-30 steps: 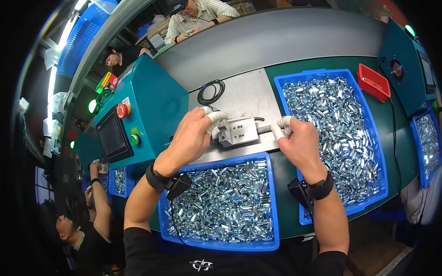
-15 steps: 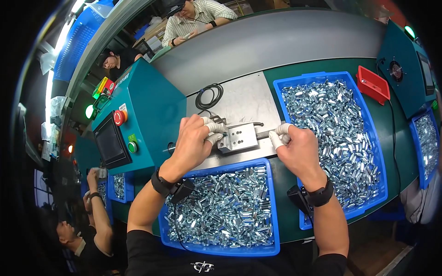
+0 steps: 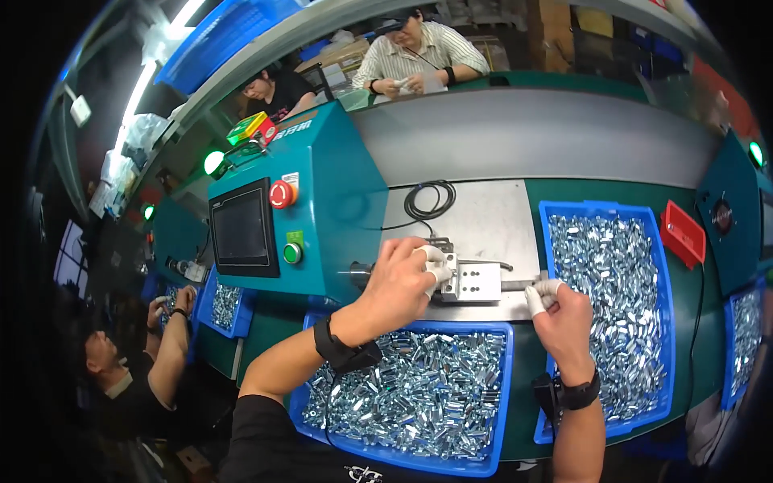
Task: The person picks up a metal component from a blue bin, inserts it into the machine's fixture, and then places the processed component into a separate blue bin.
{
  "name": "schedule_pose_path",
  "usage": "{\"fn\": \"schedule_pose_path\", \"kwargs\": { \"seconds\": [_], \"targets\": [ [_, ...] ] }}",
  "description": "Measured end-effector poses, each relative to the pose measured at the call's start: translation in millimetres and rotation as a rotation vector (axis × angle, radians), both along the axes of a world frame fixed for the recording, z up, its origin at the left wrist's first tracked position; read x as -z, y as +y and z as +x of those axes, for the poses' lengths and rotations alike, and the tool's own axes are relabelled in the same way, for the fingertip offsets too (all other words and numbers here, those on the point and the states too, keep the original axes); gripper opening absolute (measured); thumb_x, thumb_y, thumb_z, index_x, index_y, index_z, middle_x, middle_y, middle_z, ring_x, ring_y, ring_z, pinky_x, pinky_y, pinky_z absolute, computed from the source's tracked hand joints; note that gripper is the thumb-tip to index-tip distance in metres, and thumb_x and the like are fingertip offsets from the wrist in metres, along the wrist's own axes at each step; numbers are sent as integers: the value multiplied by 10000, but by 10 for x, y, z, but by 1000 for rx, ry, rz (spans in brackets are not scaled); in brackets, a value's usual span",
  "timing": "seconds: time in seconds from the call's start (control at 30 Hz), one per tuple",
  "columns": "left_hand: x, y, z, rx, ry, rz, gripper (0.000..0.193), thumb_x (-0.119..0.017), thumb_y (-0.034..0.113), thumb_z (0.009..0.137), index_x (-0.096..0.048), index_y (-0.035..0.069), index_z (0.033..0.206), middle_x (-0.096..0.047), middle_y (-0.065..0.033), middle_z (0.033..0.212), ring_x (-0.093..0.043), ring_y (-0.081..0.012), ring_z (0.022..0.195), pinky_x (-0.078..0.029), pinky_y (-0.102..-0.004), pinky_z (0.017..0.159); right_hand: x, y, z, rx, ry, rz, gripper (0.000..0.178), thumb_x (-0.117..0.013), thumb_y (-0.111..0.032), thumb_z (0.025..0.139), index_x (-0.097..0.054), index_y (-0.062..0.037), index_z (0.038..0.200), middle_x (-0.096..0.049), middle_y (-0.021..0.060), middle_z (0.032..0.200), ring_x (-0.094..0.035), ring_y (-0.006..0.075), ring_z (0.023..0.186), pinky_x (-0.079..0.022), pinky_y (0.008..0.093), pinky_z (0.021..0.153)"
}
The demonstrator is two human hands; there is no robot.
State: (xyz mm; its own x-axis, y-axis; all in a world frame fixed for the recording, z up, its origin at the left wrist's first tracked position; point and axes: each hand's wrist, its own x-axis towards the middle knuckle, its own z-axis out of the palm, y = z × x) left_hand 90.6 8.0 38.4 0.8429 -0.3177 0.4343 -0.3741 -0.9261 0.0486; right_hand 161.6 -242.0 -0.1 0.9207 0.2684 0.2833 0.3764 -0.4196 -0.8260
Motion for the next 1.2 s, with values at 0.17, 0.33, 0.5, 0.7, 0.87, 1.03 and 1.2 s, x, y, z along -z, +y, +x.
{"fn": "schedule_pose_path", "kwargs": {
  "seconds": [0.17, 0.33, 0.5, 0.7, 0.87, 1.03, 1.2],
  "targets": [
    [101, -200, -396, 42, -13, -202, 292, -674, 94, 715, -658, 72, 1005, -580, -60, 942, -527, -240, 934, -394, -382, 773, 106, -50, 47, -1, 18, 23, 98, -690, -101, 815, -673, -4, 821, -644, 26, 654, -542, 72, 544, -399, 226, 477],
    [452, -327, -797, 125, 399, -112, 216, -641, 141, 751, -640, 68, 954, -555, -75, 889, -530, -239, 882, -381, -369, 785, -88, 94, 15, -75, 465, 397, 159, -657, -85, 837, -643, 1, 970, -664, 49, 917, -601, 109, 807, -468, 237, 671],
    [519, -233, -772, 85, 430, -60, 180, -629, 102, 716, -648, 68, 892, -564, -82, 902, -538, -242, 900, -376, -367, 801, -221, 544, -308, -297, 500, 371, 234, -660, -78, 836, -611, -3, 1053, -622, 84, 1119, -597, 171, 1012, -454, 287, 884],
    [561, -210, -791, 125, 358, -142, 129, -638, 90, 645, -651, 80, 772, -570, -93, 897, -539, -249, 901, -377, -361, 797, -155, 742, -419, -446, 452, 69, 272, -717, -75, 782, -618, -11, 1027, -540, 136, 1289, -534, 239, 1173, -386, 353, 1007],
    [493, -238, -743, 154, 443, -105, 85, -640, 106, 637, -649, 100, 721, -581, -97, 867, -540, -252, 894, -374, -361, 796, -173, 782, -470, -456, 126, -154, 327, -769, -90, 707, -628, -18, 993, -458, 180, 1368, -425, 285, 1282, -317, 389, 1057],
    [578, -279, -785, 129, 390, -103, 59, -633, 123, 645, -650, 111, 700, -593, -90, 837, -541, -254, 899, -372, -361, 801, -180, 742, -341, -667, 333, 106, 377, -794, -113, 673, -629, -17, 998, -462, 197, 1353, -417, 305, 1282, -314, 384, 1051],
    [605, -277, -803, 124, 391, -95, 66, -617, 122, 657, -650, 99, 709, -598, -84, 817, -543, -262, 908, -379, -372, 808, -181, 683, -296, -661, 628, 317, 419, -797, -122, 675, -618, -10, 1037, -519, 173, 1293, -493, 270, 1198, -361, 373, 1015]
  ]
}}
